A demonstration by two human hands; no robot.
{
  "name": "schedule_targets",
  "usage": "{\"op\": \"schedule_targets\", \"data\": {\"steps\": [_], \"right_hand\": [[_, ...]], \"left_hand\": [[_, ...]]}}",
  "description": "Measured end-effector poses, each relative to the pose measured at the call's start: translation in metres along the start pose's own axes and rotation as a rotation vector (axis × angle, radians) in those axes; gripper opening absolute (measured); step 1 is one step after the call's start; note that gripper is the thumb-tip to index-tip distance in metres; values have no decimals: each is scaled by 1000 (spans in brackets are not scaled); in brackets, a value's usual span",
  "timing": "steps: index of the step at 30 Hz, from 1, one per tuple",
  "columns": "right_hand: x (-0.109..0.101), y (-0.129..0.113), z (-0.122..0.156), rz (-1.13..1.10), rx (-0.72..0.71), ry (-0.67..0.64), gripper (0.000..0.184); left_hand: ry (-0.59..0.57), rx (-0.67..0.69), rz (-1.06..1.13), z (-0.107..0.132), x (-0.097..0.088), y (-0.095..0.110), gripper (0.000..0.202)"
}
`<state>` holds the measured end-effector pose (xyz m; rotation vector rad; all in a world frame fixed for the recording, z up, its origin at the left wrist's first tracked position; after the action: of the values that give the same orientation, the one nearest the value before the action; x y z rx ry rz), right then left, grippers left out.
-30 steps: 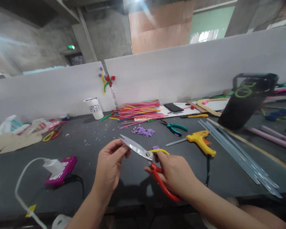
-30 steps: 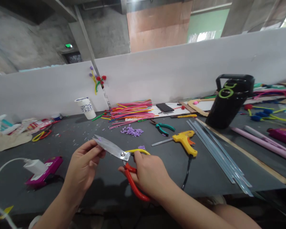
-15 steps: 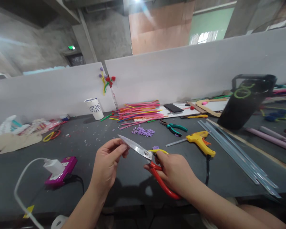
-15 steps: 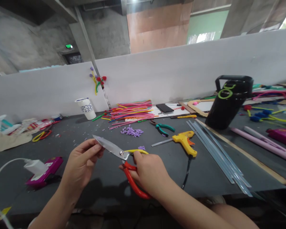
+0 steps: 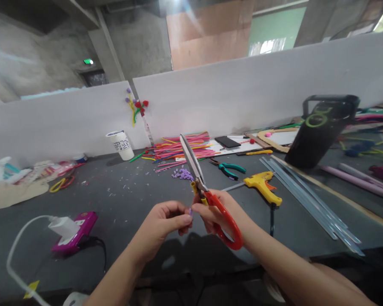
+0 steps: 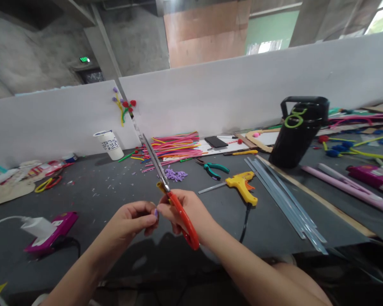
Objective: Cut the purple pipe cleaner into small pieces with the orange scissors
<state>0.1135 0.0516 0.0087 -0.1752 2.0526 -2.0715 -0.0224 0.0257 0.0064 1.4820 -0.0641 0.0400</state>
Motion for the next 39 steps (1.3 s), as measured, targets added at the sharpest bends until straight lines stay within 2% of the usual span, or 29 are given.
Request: {"op": "schedule_targets", "data": {"steps": [5, 7, 12, 17, 21, 25, 29, 33, 39], "right_hand": [[0, 0, 1, 52, -10, -11, 6], [0, 0, 3, 73, -45, 0, 3], [-1, 4, 1, 165, -148, 100, 4], [0, 3, -2, 207, -219, 171, 6], [-4, 1, 0, 297, -262, 161, 12], [-9, 0, 7, 578, -390, 171, 28], [-8, 4, 14, 815, -494, 199, 40], [-8, 12, 17, 1005, -565, 220, 45], [-6, 14, 17, 1097, -622, 245, 47]], "left_hand": [[-7, -19, -67, -2, 1, -4, 6], [26, 1, -105, -2, 1, -3, 6], [183, 162, -312, 0, 3, 2, 6], [219, 250, -464, 1, 6, 3, 6], [299, 191, -327, 0, 1, 4, 5], [429, 206, -61, -1, -10, 8, 6], [509, 221, 125, 0, -17, 12, 7], [539, 260, 188, 3, -17, 16, 3], [551, 284, 225, 5, -18, 19, 0]]}}
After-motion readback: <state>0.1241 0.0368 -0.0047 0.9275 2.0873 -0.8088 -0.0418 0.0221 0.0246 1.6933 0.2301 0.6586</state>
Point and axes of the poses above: each hand's wrist, its own z-axis away from the middle knuckle, its own x-axis out of the palm, y = z × x, the point moved 3 cm from there along -z, towards the middle knuckle, and after that the axes turned 15 degrees about y, right-handed, at the moved point
